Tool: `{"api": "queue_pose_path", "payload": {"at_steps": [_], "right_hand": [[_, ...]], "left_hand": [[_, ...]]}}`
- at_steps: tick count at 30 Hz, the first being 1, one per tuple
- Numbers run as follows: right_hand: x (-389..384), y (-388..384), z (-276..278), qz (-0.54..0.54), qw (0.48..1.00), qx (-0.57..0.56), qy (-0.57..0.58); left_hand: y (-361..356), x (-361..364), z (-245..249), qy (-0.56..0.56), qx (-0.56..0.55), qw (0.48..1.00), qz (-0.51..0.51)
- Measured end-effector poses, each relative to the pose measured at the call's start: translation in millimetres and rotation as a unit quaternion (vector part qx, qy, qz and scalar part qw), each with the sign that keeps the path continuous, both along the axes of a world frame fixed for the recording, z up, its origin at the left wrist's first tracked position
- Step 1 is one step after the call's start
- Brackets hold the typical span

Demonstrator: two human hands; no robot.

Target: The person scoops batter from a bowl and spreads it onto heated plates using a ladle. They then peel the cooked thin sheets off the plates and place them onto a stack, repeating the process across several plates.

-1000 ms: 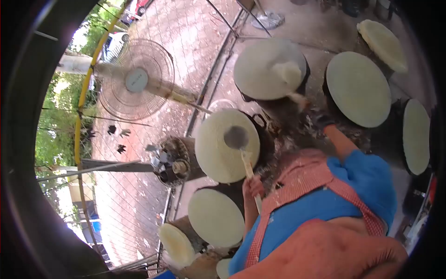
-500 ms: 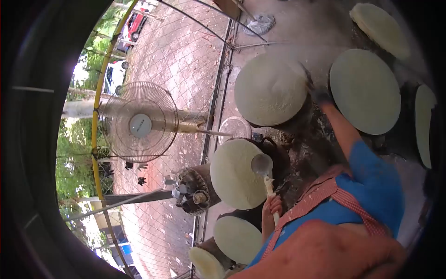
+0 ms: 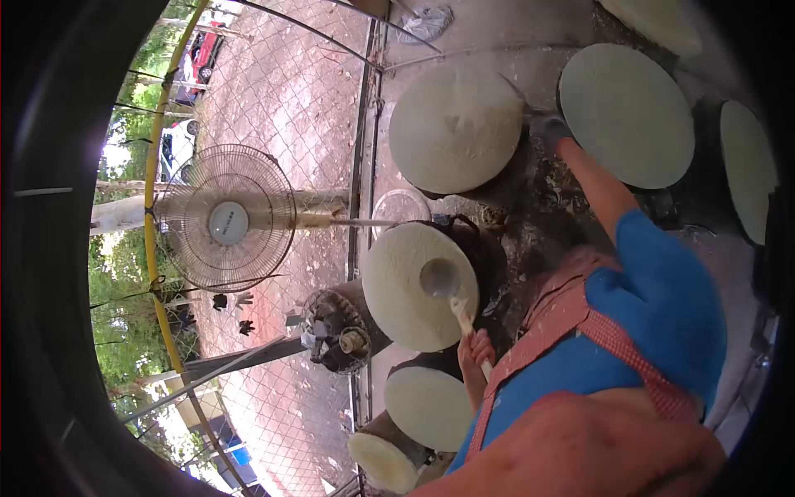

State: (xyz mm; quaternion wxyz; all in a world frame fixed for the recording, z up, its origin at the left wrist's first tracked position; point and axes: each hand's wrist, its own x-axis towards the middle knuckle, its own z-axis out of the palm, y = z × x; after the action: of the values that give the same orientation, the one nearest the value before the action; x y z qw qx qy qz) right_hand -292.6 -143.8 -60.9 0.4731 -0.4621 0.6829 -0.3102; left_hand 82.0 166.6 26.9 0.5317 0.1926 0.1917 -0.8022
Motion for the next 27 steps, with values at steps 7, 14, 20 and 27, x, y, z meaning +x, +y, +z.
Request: {"api": "queue_pose_path", "payload": {"at_steps": [7,14,20,27], "right_hand": [[60.5,43.2,-83.4,0.001,0.992,-0.107,-0.064],[-22.8,-25.4,26.0,0.011,0.883,-0.161,0.441],[-29.2,-16.2,-1.6,0.198,0.863,-0.222,0.408],[-45.7,27.1,-16.0,0.110,0.859,-0.232,0.444]], "left_hand": [[-24.5,6.4,-0.6,0.143,0.062,0.988,0.015],[-37.9,16.5,-24.5,0.143,0.028,0.989,0.008],[-86.4,12.5,-39.2,0.099,0.059,0.993,-0.030],[-217.0,-19.4,-38.2,0.071,0.046,0.993,-0.080]]}}
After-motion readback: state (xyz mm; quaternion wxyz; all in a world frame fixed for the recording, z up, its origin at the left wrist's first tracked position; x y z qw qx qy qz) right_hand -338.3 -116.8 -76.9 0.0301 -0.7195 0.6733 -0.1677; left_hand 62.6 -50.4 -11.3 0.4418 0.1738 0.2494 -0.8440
